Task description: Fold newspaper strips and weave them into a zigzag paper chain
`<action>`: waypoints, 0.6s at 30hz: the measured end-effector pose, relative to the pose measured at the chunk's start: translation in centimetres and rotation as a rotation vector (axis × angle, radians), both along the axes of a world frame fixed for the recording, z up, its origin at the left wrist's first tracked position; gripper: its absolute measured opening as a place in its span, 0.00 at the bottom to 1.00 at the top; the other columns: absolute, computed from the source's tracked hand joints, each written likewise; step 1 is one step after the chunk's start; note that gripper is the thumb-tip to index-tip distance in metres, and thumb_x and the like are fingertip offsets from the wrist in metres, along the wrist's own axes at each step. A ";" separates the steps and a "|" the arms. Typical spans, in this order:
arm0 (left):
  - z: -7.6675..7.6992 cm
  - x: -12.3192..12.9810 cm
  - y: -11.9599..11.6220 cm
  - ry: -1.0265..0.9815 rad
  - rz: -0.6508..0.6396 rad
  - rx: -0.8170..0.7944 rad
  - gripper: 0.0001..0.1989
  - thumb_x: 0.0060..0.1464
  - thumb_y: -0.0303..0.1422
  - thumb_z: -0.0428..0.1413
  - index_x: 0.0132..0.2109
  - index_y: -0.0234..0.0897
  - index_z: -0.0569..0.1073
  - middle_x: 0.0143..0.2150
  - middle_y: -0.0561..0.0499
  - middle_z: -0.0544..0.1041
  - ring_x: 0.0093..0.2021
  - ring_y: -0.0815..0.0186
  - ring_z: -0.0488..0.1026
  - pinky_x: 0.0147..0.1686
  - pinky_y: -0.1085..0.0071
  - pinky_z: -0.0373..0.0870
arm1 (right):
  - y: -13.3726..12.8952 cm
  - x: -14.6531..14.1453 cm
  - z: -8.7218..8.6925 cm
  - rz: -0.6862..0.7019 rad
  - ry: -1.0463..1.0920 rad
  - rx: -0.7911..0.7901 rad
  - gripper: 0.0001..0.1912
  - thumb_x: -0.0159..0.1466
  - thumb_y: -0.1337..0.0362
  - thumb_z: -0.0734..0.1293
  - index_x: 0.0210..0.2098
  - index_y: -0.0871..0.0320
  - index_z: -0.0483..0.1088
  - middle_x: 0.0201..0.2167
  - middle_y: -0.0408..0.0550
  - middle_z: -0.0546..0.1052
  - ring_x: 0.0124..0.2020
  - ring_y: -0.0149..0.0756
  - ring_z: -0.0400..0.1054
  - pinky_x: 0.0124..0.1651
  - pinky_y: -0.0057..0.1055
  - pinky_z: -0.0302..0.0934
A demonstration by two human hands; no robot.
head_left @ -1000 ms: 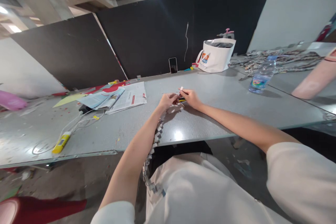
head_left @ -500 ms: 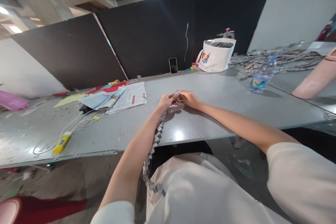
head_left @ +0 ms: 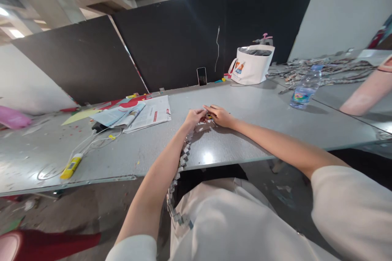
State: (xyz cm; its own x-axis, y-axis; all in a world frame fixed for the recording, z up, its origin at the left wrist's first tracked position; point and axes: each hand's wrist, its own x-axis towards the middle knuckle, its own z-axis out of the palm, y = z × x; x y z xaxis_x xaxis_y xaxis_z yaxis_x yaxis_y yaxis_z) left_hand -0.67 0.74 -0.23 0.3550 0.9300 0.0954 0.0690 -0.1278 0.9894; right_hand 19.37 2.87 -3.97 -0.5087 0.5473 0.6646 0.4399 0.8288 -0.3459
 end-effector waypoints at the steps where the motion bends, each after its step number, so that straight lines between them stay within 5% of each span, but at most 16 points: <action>1: 0.1 0.0 -0.1 0.015 0.013 0.011 0.16 0.64 0.41 0.62 0.35 0.32 0.79 0.28 0.47 0.80 0.26 0.69 0.74 0.34 0.70 0.72 | 0.0 -0.1 0.0 -0.001 0.040 -0.028 0.27 0.76 0.61 0.55 0.71 0.55 0.66 0.44 0.55 0.77 0.43 0.45 0.73 0.50 0.42 0.69; 6: 0.3 0.2 -0.4 0.096 0.048 0.050 0.14 0.66 0.38 0.59 0.34 0.33 0.79 0.28 0.48 0.80 0.26 0.69 0.73 0.34 0.70 0.72 | -0.6 -0.7 0.5 -0.087 0.320 -0.288 0.20 0.77 0.52 0.55 0.50 0.56 0.73 0.32 0.48 0.75 0.35 0.42 0.70 0.45 0.39 0.66; 9: 0.2 0.4 -0.4 0.121 -0.004 0.035 0.14 0.65 0.38 0.59 0.36 0.32 0.80 0.28 0.48 0.81 0.26 0.69 0.73 0.34 0.70 0.72 | -0.8 -0.7 0.7 -0.132 0.389 -0.390 0.20 0.75 0.46 0.59 0.34 0.53 0.66 0.26 0.43 0.69 0.31 0.39 0.65 0.39 0.36 0.61; 18: 0.6 0.2 -0.7 0.121 -0.028 0.069 0.16 0.65 0.40 0.58 0.33 0.32 0.78 0.28 0.46 0.81 0.26 0.69 0.73 0.34 0.70 0.71 | -1.1 -0.5 1.2 0.017 0.381 -0.562 0.31 0.72 0.41 0.60 0.21 0.54 0.60 0.20 0.42 0.62 0.26 0.35 0.57 0.33 0.36 0.50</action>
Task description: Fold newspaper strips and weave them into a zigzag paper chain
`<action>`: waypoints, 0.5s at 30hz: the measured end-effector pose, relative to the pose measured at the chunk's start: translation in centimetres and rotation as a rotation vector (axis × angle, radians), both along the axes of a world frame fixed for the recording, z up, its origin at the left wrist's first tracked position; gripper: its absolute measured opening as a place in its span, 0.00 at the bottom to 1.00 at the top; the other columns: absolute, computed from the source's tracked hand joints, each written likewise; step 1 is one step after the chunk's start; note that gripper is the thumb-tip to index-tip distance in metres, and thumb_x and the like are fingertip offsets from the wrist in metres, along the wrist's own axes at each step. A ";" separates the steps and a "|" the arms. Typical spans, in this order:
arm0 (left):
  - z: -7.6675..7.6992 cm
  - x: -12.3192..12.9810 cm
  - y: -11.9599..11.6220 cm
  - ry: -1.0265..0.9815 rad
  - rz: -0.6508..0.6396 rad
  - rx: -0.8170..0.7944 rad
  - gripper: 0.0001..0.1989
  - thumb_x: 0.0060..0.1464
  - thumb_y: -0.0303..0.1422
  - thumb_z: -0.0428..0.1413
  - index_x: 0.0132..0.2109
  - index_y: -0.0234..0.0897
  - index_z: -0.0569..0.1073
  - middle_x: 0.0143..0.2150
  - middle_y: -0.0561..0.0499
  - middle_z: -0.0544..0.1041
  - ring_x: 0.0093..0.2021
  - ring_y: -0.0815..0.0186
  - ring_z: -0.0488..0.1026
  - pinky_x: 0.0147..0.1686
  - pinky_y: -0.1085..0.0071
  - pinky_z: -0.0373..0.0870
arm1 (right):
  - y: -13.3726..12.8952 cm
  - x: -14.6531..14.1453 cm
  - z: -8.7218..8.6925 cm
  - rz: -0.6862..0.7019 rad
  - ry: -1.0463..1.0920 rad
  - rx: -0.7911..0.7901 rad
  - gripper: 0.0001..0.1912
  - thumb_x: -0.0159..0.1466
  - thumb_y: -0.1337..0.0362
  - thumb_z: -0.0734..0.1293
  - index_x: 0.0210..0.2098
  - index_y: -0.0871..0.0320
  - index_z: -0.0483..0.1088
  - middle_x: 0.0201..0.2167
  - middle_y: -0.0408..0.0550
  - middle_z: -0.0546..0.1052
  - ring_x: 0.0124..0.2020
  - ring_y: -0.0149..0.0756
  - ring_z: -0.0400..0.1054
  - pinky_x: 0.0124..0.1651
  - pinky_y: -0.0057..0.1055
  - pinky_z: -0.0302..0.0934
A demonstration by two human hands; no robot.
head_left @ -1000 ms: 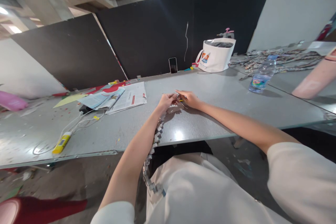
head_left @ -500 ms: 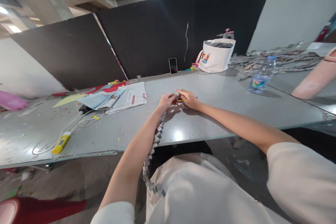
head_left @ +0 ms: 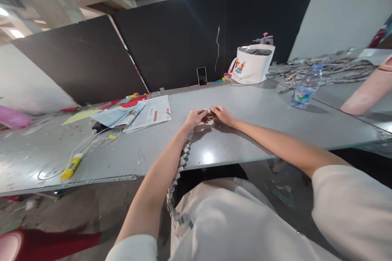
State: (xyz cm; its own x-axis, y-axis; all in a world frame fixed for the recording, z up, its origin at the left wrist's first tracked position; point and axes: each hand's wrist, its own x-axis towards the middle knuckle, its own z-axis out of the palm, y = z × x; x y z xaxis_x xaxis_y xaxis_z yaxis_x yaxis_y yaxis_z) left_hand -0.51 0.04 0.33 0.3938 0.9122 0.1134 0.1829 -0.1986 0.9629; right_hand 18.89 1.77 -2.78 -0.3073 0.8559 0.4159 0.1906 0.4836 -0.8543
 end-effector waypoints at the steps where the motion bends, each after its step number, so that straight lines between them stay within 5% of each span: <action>1: 0.0 0.0 0.0 -0.003 -0.006 -0.004 0.16 0.65 0.40 0.58 0.33 0.32 0.79 0.29 0.46 0.81 0.26 0.69 0.73 0.34 0.70 0.71 | -0.1 0.0 0.0 0.005 0.007 -0.006 0.30 0.72 0.41 0.60 0.21 0.54 0.60 0.20 0.42 0.62 0.26 0.35 0.57 0.33 0.36 0.50; 15: -0.1 -0.1 0.1 -0.062 0.006 -0.027 0.16 0.65 0.39 0.58 0.32 0.33 0.79 0.28 0.46 0.81 0.26 0.69 0.73 0.33 0.71 0.71 | -0.7 -0.5 0.4 -0.003 0.053 0.050 0.27 0.73 0.44 0.59 0.24 0.54 0.60 0.22 0.41 0.62 0.28 0.35 0.57 0.35 0.35 0.52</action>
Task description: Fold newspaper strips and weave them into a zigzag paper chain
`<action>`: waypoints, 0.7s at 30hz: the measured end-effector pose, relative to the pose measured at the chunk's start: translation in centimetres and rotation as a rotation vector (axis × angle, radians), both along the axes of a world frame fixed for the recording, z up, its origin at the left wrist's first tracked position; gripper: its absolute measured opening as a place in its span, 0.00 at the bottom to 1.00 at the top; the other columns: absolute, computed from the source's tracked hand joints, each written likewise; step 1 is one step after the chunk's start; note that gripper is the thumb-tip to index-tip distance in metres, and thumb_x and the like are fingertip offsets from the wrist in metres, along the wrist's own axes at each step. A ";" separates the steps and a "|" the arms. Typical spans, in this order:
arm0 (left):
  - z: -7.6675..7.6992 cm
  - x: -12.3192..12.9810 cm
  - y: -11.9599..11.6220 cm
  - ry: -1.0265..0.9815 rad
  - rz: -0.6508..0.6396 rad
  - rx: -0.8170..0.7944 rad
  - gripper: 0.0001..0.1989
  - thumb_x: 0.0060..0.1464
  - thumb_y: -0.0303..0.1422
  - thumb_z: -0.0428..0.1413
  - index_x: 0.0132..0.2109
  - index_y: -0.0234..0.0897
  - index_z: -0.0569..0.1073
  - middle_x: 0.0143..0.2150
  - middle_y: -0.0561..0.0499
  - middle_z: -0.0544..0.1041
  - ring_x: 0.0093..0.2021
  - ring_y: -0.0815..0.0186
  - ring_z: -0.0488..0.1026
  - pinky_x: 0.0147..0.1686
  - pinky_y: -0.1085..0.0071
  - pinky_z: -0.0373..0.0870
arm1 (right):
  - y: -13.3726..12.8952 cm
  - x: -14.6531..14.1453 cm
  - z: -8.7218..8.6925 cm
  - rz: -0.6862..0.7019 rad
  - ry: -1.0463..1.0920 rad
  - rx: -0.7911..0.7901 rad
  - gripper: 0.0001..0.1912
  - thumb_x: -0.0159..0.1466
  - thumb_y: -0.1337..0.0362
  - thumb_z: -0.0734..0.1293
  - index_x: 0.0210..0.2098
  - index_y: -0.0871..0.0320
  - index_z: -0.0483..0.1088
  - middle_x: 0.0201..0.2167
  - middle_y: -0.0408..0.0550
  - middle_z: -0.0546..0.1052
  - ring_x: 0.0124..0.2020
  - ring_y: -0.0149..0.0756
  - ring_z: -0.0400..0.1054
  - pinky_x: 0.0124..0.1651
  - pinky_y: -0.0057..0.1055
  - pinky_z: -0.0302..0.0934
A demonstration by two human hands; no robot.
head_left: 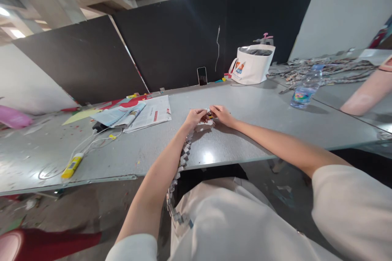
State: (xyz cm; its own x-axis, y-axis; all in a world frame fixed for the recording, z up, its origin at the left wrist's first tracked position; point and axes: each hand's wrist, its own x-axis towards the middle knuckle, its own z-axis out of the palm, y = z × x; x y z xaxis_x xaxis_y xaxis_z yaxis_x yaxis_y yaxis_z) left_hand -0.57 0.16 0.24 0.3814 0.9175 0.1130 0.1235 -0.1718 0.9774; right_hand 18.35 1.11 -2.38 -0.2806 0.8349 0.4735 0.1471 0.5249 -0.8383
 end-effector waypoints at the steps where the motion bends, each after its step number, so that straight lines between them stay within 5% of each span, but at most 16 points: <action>1: 0.0 0.0 0.0 0.002 0.003 0.007 0.16 0.65 0.39 0.58 0.33 0.33 0.79 0.28 0.47 0.81 0.26 0.69 0.73 0.33 0.71 0.71 | 0.0 0.0 0.0 0.008 -0.004 0.000 0.27 0.73 0.43 0.59 0.24 0.54 0.60 0.23 0.41 0.62 0.28 0.35 0.57 0.35 0.35 0.52; 8: -0.3 0.0 0.0 -0.001 0.041 -0.050 0.16 0.65 0.41 0.60 0.35 0.32 0.78 0.28 0.47 0.79 0.26 0.68 0.73 0.35 0.68 0.73 | 0.0 -0.2 -0.2 -0.095 -0.098 0.113 0.25 0.70 0.41 0.63 0.27 0.53 0.59 0.25 0.41 0.64 0.29 0.35 0.57 0.35 0.34 0.51; 16: -0.4 0.2 0.0 0.024 0.059 -0.064 0.15 0.67 0.36 0.58 0.33 0.32 0.78 0.26 0.47 0.78 0.25 0.68 0.73 0.33 0.69 0.71 | -0.1 -0.2 -0.6 -0.220 -0.150 0.306 0.25 0.71 0.39 0.63 0.34 0.54 0.70 0.32 0.49 0.75 0.35 0.41 0.66 0.44 0.36 0.61; 21: -0.3 0.0 0.1 -0.026 0.050 -0.108 0.11 0.64 0.31 0.58 0.32 0.32 0.77 0.25 0.49 0.77 0.25 0.70 0.71 0.31 0.72 0.70 | 0.0 0.1 -0.7 -0.105 -0.214 0.441 0.22 0.75 0.45 0.60 0.44 0.54 0.76 0.40 0.54 0.78 0.43 0.44 0.71 0.48 0.39 0.64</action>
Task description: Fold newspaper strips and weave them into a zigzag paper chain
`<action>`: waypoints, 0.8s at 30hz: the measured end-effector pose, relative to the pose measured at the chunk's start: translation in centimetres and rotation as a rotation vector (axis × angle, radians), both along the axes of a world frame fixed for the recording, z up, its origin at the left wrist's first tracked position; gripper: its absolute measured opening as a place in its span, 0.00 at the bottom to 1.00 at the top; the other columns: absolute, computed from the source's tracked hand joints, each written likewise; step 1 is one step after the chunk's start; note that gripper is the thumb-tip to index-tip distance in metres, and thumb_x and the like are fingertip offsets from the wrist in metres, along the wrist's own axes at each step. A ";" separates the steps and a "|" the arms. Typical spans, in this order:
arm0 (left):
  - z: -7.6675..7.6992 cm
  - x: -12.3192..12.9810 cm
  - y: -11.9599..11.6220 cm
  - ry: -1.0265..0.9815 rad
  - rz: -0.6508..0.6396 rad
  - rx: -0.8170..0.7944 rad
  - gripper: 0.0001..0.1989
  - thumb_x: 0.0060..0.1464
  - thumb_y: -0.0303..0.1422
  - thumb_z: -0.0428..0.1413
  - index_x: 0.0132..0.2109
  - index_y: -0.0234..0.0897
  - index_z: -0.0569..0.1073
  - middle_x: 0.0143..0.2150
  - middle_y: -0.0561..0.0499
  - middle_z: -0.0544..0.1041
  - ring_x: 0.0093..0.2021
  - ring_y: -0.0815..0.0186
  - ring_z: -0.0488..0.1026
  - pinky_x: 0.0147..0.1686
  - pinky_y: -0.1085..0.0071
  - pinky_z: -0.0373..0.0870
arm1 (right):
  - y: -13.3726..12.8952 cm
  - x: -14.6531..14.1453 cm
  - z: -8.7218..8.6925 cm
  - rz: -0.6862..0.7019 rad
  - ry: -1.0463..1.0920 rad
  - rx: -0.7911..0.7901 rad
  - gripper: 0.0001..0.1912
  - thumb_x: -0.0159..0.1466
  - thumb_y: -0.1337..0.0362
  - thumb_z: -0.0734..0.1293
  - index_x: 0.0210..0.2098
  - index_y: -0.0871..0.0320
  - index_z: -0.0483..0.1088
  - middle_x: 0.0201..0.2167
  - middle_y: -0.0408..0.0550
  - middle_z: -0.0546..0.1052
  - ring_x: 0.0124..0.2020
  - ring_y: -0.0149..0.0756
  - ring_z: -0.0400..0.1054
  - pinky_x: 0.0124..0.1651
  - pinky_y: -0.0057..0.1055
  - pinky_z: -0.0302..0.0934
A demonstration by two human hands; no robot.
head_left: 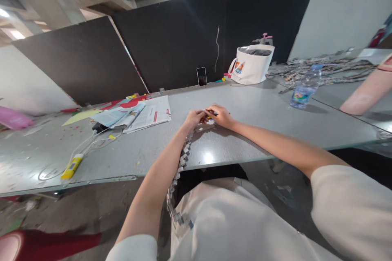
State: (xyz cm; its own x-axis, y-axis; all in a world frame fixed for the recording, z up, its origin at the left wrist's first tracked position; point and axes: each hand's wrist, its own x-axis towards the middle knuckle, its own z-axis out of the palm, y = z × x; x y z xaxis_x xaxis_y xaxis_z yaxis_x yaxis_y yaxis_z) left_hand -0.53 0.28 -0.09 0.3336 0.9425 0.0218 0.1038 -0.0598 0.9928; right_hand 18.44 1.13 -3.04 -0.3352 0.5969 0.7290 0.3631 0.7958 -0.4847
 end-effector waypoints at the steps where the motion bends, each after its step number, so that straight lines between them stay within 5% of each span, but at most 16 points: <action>1: 0.0 -0.1 0.0 -0.008 0.003 -0.012 0.11 0.63 0.31 0.58 0.32 0.32 0.78 0.25 0.49 0.77 0.24 0.71 0.71 0.31 0.72 0.69 | 0.0 0.1 0.1 0.028 -0.019 0.024 0.21 0.75 0.46 0.60 0.45 0.54 0.76 0.41 0.54 0.78 0.44 0.44 0.72 0.50 0.39 0.65; 11: 0.6 -0.9 0.6 -0.186 -0.036 -0.193 0.08 0.61 0.27 0.57 0.33 0.34 0.79 0.27 0.47 0.74 0.28 0.69 0.69 0.31 0.72 0.68 | -0.3 0.3 1.0 0.102 -0.200 0.131 0.18 0.77 0.54 0.58 0.45 0.55 0.76 0.44 0.56 0.75 0.45 0.46 0.71 0.51 0.42 0.66; 17: -0.3 -0.9 0.9 0.065 -0.044 0.027 0.11 0.65 0.36 0.57 0.37 0.35 0.78 0.23 0.52 0.68 0.23 0.69 0.64 0.29 0.69 0.64 | 0.3 0.4 0.5 0.082 -0.112 0.018 0.18 0.77 0.51 0.58 0.47 0.55 0.74 0.42 0.54 0.76 0.43 0.45 0.71 0.49 0.40 0.65; 21: -0.4 -0.9 0.7 0.208 0.012 0.170 0.16 0.62 0.32 0.57 0.56 0.35 0.76 0.22 0.56 0.69 0.22 0.68 0.63 0.29 0.70 0.61 | 0.3 0.4 0.3 0.063 -0.166 -0.144 0.21 0.77 0.48 0.58 0.46 0.56 0.74 0.37 0.51 0.79 0.36 0.42 0.71 0.42 0.36 0.61; 24: 0.1 -0.9 0.2 0.229 -0.008 0.250 0.21 0.60 0.31 0.58 0.60 0.34 0.72 0.24 0.56 0.71 0.25 0.67 0.67 0.31 0.71 0.64 | -0.2 0.2 0.4 0.140 -0.184 -0.231 0.24 0.77 0.47 0.57 0.45 0.56 0.77 0.34 0.50 0.79 0.35 0.41 0.71 0.42 0.35 0.60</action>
